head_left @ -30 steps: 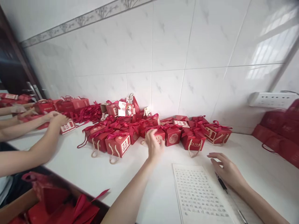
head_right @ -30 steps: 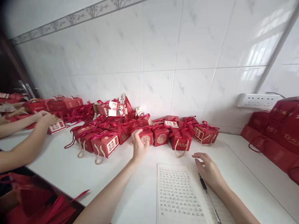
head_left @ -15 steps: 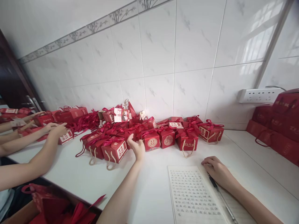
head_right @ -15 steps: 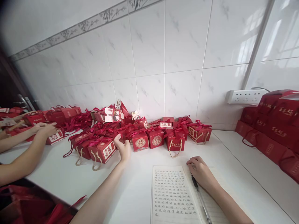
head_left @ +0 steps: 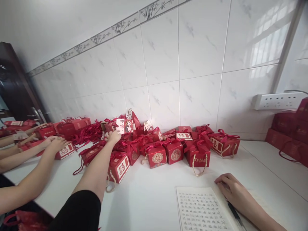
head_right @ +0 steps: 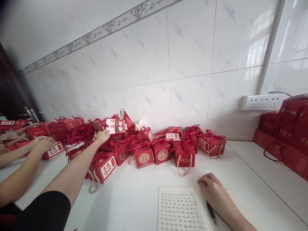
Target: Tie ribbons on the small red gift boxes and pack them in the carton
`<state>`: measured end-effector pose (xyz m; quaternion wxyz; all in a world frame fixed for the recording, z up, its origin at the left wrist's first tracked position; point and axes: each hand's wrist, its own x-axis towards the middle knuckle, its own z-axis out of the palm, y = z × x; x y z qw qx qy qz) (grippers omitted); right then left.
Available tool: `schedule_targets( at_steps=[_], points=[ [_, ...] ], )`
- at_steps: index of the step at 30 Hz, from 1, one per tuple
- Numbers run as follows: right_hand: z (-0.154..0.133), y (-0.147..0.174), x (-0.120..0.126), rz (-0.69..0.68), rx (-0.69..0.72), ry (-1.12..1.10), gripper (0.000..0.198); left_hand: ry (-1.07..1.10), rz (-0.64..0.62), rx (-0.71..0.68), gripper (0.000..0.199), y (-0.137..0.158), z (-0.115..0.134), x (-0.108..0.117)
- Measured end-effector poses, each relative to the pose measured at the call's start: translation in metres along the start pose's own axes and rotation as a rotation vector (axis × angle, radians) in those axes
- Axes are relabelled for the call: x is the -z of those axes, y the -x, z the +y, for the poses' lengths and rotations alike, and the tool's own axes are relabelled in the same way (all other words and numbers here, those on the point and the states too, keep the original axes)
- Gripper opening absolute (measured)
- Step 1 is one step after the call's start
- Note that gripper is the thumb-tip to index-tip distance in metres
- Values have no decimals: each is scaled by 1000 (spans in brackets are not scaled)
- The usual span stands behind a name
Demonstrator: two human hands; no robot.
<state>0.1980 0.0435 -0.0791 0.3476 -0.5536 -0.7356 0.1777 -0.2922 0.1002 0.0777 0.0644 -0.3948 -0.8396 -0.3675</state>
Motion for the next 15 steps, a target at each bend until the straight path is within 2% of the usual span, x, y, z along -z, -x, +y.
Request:
schedule_targets(
  at_steps=[3, 6, 8, 12, 15],
  points=[
    [-1, -1, -1, 11, -3, 9, 33, -20, -94, 55, 24, -14, -10, 0],
    [0, -2, -1, 6, -9, 9, 33, -5, -172, 42, 29, -19, -9, -4],
    [1, -4, -2, -3, -17, 11, 31, 10, -178, 27, 28, -19, -6, -7],
    [3, -5, -4, -20, -25, 5, 29, 52, -19, -29, 21, -12, 5, -6],
    [3, -5, -6, 7, -27, -5, 31, 117, 142, -147, 20, -8, 18, 6]
  ],
)
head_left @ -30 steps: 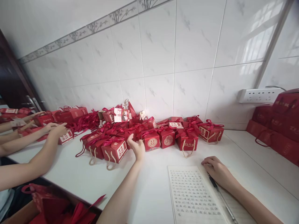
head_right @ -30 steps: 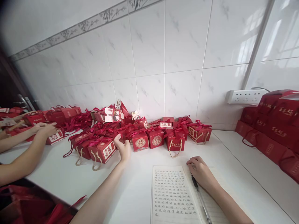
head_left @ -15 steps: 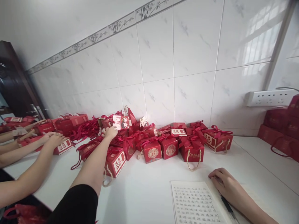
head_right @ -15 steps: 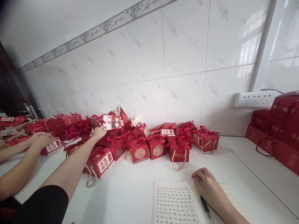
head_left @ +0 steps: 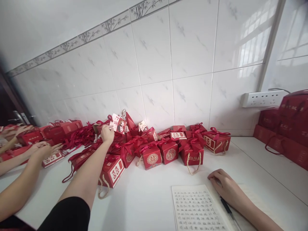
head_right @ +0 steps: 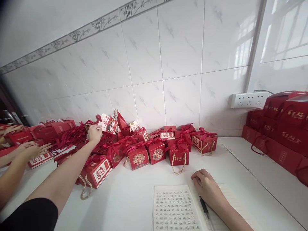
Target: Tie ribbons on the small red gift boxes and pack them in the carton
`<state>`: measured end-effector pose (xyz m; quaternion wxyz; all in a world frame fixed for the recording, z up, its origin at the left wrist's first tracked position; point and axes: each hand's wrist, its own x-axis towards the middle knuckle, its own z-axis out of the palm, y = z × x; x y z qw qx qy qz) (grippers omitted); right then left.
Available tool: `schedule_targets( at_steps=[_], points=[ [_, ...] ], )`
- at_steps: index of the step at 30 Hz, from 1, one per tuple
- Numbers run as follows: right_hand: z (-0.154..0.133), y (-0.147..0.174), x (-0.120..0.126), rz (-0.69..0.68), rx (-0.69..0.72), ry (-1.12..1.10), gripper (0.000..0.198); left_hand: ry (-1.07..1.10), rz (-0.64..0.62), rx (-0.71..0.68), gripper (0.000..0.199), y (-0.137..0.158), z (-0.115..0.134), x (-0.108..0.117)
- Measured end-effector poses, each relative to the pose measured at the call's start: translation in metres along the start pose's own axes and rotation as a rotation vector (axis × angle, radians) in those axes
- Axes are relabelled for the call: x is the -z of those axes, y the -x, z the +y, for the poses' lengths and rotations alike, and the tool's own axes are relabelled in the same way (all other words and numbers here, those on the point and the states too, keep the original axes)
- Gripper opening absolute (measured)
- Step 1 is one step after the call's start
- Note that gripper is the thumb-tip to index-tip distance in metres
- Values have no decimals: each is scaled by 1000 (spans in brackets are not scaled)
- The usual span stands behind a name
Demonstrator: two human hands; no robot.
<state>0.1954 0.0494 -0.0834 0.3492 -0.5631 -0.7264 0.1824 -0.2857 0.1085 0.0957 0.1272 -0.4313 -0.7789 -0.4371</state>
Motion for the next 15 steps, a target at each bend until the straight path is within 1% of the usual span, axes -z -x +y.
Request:
schedule_targets(
  at_steps=[2, 5, 7, 8, 9, 11, 13, 15],
  points=[
    [0, 0, -1, 22, 7, -2, 32, 56, 61, -107, 23, -3, 15, 11],
    [2, 0, -3, 24, 24, -10, 32, 139, 103, -274, 23, -5, 45, 28],
    [3, -1, -5, 32, 37, -24, 31, 248, 127, -428, 23, 4, 70, 37],
    [3, -1, -5, 40, 44, -35, 31, 325, 139, -525, 23, 14, 83, 41],
    [1, -1, -4, 49, 51, -48, 31, 410, 148, -629, 22, 27, 96, 43],
    [-5, 0, -1, 78, 67, -74, 32, 525, 142, -805, 19, 63, 120, 45],
    [-14, 3, 6, 130, 86, -99, 35, 611, 78, -939, 16, 110, 140, 42],
    [-25, 8, 15, 207, 133, -137, 40, 714, -14, -1014, 17, 161, 151, 35]
  ],
)
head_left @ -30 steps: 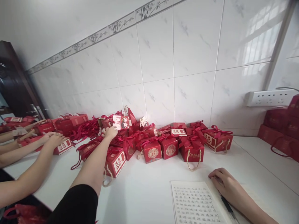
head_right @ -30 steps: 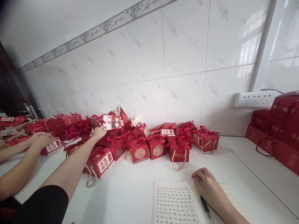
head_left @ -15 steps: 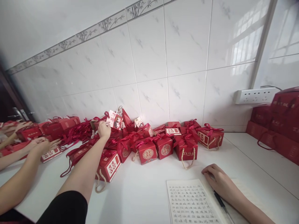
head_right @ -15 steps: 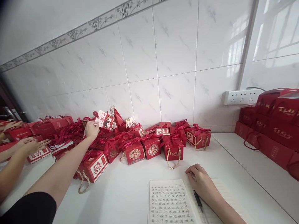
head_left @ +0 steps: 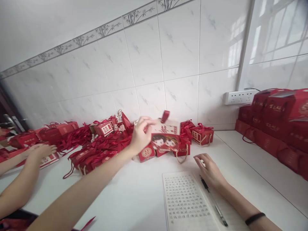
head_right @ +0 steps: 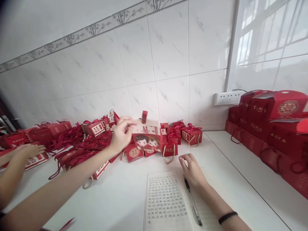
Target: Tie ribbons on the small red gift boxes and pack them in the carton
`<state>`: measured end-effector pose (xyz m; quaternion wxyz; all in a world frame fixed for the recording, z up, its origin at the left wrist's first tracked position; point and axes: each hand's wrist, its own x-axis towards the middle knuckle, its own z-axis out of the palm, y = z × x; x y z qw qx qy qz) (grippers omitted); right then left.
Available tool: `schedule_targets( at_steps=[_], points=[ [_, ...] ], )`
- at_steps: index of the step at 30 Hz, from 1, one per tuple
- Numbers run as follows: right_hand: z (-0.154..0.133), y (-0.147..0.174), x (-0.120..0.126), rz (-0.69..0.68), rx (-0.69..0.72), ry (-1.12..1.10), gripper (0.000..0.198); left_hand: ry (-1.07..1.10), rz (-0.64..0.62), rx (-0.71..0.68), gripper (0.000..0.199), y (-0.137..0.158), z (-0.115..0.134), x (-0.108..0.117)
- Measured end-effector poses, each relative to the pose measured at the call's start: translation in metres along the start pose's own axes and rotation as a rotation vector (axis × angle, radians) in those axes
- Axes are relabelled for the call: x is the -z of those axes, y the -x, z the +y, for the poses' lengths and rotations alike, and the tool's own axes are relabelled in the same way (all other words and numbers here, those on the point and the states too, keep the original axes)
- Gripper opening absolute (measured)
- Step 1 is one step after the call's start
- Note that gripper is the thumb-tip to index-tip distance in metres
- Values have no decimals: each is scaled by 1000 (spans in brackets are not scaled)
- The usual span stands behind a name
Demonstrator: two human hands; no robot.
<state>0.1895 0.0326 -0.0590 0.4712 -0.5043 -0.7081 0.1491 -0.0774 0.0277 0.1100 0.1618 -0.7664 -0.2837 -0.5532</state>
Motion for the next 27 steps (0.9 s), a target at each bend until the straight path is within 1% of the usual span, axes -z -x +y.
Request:
schedule_targets(
  at_steps=[2, 4, 6, 8, 9, 10, 12, 14, 16, 19, 21, 23, 25, 27],
  points=[
    [-11, 2, 8, 82, 67, -66, 45, 145, -51, 0, 14, 27, 30, -26],
    [-21, 5, 15, 155, 142, -165, 47, 250, -78, 55, 13, 57, 50, -48],
    [-30, 9, 19, 211, 218, -305, 46, 313, -76, 115, 15, 82, 58, -64],
    [-39, 13, 21, 220, 287, -409, 38, 358, -41, 163, 17, 99, 60, -75],
    [-44, 15, 21, 208, 317, -422, 33, 380, -23, 184, 17, 103, 60, -78],
    [-49, 16, 20, 184, 342, -402, 28, 400, -14, 201, 16, 105, 60, -80],
    [-57, 18, 18, 142, 361, -316, 23, 431, -39, 201, 12, 101, 58, -80],
    [-62, 20, 14, 123, 326, -254, 20, 437, -93, 170, 10, 92, 58, -77],
    [-65, 22, 11, 108, 258, -236, 16, 452, -157, 163, 11, 83, 59, -74],
    [-66, 23, 10, 81, 210, -250, 12, 519, -231, 258, 14, 79, 60, -72],
    [-67, 23, 9, 87, 207, -257, 10, 553, -216, 341, 16, 81, 61, -75],
    [-67, 23, 8, 112, 222, -251, 10, 567, -170, 383, 15, 85, 63, -78],
    [-67, 23, 6, 157, 267, -233, 15, 559, -140, 358, 9, 87, 64, -81],
    [-67, 22, 5, 208, 349, -203, 26, 527, -116, 280, 2, 87, 65, -82]
  ],
)
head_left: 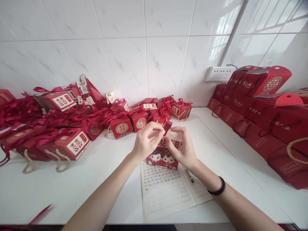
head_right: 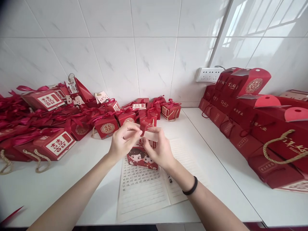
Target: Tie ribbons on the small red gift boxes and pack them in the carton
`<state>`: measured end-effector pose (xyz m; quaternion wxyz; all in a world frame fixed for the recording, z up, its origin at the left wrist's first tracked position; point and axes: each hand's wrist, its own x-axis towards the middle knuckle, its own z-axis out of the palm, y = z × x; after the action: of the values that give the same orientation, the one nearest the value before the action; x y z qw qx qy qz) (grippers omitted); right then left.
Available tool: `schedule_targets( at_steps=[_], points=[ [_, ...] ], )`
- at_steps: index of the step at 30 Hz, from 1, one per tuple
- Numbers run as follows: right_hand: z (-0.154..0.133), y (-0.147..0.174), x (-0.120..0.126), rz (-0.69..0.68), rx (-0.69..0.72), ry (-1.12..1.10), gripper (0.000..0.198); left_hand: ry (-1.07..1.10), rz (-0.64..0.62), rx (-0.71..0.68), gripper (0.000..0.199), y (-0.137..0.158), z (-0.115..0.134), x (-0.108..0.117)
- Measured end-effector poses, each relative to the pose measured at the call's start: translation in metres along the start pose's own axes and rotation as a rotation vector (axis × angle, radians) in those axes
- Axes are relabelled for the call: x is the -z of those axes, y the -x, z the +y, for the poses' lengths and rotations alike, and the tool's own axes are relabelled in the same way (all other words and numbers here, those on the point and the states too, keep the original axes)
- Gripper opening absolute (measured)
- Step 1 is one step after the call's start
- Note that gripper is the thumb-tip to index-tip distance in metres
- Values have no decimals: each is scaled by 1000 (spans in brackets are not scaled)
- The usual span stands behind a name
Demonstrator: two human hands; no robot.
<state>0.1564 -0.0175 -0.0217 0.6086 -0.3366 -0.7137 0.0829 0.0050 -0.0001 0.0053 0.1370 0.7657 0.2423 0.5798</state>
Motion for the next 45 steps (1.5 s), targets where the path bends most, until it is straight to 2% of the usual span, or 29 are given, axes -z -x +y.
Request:
schedule_targets(
  at_steps=[3, 7, 11, 18, 26, 31, 45],
  points=[
    [0, -8, 1, 3, 137, 57, 35, -53, -12, -82, 11, -1, 2, 1],
    [0, -18, 7, -131, 184, 96, 32, -50, -17, -34, 20, -1, 4, 4],
    [-1, -13, 9, -90, 149, 86, 37, -53, -56, -33, 26, 2, 5, 4],
    [-9, -2, 6, -33, 64, -55, 42, -59, -85, -34, 32, 4, 10, 5],
    [-8, 0, 3, 16, -20, -42, 21, -108, -84, -129, 36, 3, 9, 7],
    [-8, 1, 2, 25, -69, -55, 13, -123, -86, -121, 38, 3, 9, 7],
    [-11, -4, 7, -6, -41, -22, 11, -111, -84, -118, 35, 3, 9, 7]
  ],
)
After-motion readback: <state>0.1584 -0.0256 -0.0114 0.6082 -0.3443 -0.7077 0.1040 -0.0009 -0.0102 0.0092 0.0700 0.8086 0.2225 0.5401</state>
